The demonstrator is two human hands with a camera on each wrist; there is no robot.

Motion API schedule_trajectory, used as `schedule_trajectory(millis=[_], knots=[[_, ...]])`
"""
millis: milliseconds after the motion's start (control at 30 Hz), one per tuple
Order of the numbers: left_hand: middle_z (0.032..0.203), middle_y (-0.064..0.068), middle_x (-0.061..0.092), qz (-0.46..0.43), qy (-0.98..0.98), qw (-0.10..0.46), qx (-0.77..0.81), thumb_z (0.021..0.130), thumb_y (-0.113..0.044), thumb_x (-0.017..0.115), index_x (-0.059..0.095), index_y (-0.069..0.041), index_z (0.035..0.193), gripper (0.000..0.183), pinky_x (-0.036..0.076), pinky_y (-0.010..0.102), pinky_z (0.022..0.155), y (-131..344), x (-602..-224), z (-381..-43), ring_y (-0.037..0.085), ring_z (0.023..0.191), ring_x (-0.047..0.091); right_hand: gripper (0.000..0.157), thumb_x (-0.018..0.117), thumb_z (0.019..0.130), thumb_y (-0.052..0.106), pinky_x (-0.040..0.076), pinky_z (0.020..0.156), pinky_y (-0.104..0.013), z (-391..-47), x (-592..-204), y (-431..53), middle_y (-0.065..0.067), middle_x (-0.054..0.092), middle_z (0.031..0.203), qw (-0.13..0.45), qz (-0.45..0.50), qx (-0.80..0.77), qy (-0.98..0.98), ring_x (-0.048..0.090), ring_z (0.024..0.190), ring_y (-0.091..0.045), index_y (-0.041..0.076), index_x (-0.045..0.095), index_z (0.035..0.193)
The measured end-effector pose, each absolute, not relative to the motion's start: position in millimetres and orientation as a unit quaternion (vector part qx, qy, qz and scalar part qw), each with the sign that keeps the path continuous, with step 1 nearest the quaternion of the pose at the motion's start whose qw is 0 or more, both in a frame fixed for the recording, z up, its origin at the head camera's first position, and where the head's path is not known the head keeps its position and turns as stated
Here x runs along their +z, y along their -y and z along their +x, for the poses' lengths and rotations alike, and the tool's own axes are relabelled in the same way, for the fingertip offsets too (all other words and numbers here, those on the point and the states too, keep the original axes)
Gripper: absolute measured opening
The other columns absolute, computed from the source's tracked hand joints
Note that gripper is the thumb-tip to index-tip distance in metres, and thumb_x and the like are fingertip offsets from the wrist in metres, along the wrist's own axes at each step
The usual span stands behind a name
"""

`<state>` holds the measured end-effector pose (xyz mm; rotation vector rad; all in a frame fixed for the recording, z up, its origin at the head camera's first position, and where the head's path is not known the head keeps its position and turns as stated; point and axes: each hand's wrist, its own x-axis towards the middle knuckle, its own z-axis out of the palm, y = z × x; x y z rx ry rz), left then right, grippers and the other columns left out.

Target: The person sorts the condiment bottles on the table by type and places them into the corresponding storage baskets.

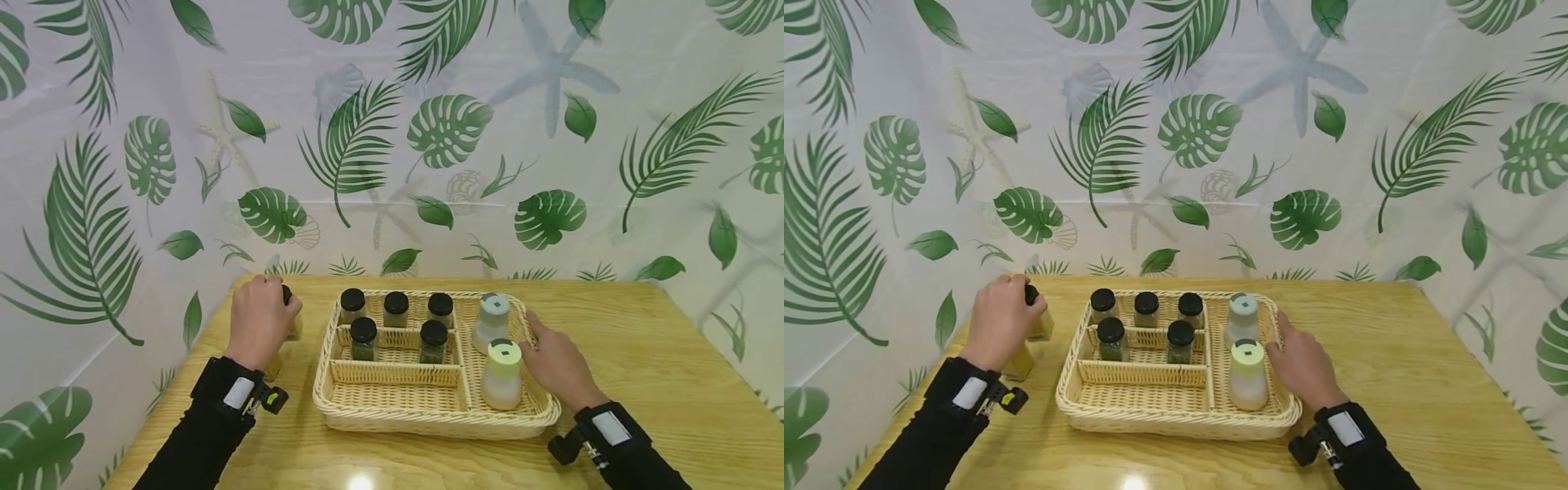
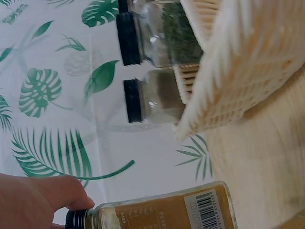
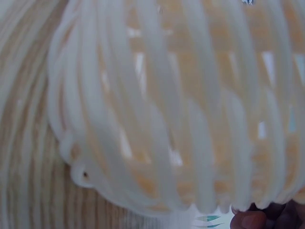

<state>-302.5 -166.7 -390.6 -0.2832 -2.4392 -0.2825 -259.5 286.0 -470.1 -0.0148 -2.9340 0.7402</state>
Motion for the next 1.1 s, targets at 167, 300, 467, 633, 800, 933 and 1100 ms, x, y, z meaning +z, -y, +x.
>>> schedule_trajectory(millis=[167,300,467,633,800,933,1100], knots=[[0.062,0.013,0.049,-0.119,0.929,0.333,-0.112,0.086,-0.008,0.066,0.054,-0.002,0.070,0.021,0.032,0.034,0.050,159.7,-379.7,-293.2,0.028,0.053,0.047,0.067,0.048,0.103,0.023,0.033,0.042,-0.027,-259.9,-472.0,-287.0,0.001,0.040,0.052,0.062,-0.005,0.243,0.968,0.038,0.043,-0.013,-0.001,0.020,0.159],[0.062,0.012,0.051,-0.125,0.927,0.333,-0.118,0.086,-0.010,0.067,0.056,-0.001,0.071,0.020,0.037,0.036,0.050,153.7,-372.5,-285.1,0.028,0.053,0.050,0.067,0.048,0.103,0.023,0.033,0.042,-0.027,-259.7,-472.0,-286.2,0.001,0.040,0.053,0.063,-0.004,0.243,0.968,0.038,0.043,-0.012,-0.002,0.020,0.158],[0.063,0.014,0.054,-0.131,0.923,0.340,-0.122,0.085,-0.011,0.068,0.059,0.001,0.074,0.019,0.043,0.039,0.051,147.8,-365.7,-276.3,0.030,0.054,0.054,0.067,0.047,0.103,0.023,0.033,0.043,-0.027,-259.7,-471.5,-285.1,0.001,0.040,0.053,0.062,-0.003,0.244,0.968,0.038,0.043,-0.012,-0.003,0.020,0.158],[0.063,0.013,0.053,-0.139,0.920,0.347,-0.119,0.085,-0.011,0.069,0.059,0.001,0.074,0.019,0.040,0.036,0.048,143.3,-361.8,-268.9,0.027,0.052,0.051,0.066,0.047,0.103,0.023,0.033,0.043,-0.027,-260.2,-472.0,-285.3,0.001,0.040,0.053,0.067,0.005,0.244,0.968,0.038,0.043,-0.012,-0.004,0.021,0.158],[0.063,0.011,0.052,-0.148,0.917,0.352,-0.114,0.085,-0.012,0.070,0.060,0.001,0.075,0.020,0.036,0.032,0.047,136.9,-356.6,-260.1,0.024,0.051,0.048,0.067,0.047,0.103,0.023,0.033,0.043,-0.027,-260.1,-472.3,-286.2,0.000,0.040,0.053,0.066,0.006,0.244,0.968,0.039,0.043,-0.013,-0.004,0.020,0.158],[0.063,0.011,0.053,-0.151,0.917,0.349,-0.118,0.085,-0.012,0.071,0.060,0.001,0.076,0.019,0.037,0.031,0.046,130.7,-351.6,-251.8,0.024,0.051,0.048,0.067,0.047,0.103,0.024,0.033,0.043,-0.027,-260.7,-473.0,-287.6,0.000,0.040,0.053,0.068,0.007,0.243,0.968,0.039,0.043,-0.012,-0.004,0.020,0.158],[0.065,0.011,0.056,-0.151,0.920,0.339,-0.124,0.085,-0.015,0.072,0.062,0.001,0.077,0.021,0.040,0.033,0.046,123.5,-348.7,-244.4,0.024,0.052,0.050,0.067,0.047,0.103,0.024,0.033,0.042,-0.027,-261.0,-473.8,-287.9,0.001,0.040,0.053,0.069,0.007,0.246,0.967,0.039,0.042,-0.012,-0.003,0.021,0.158]])
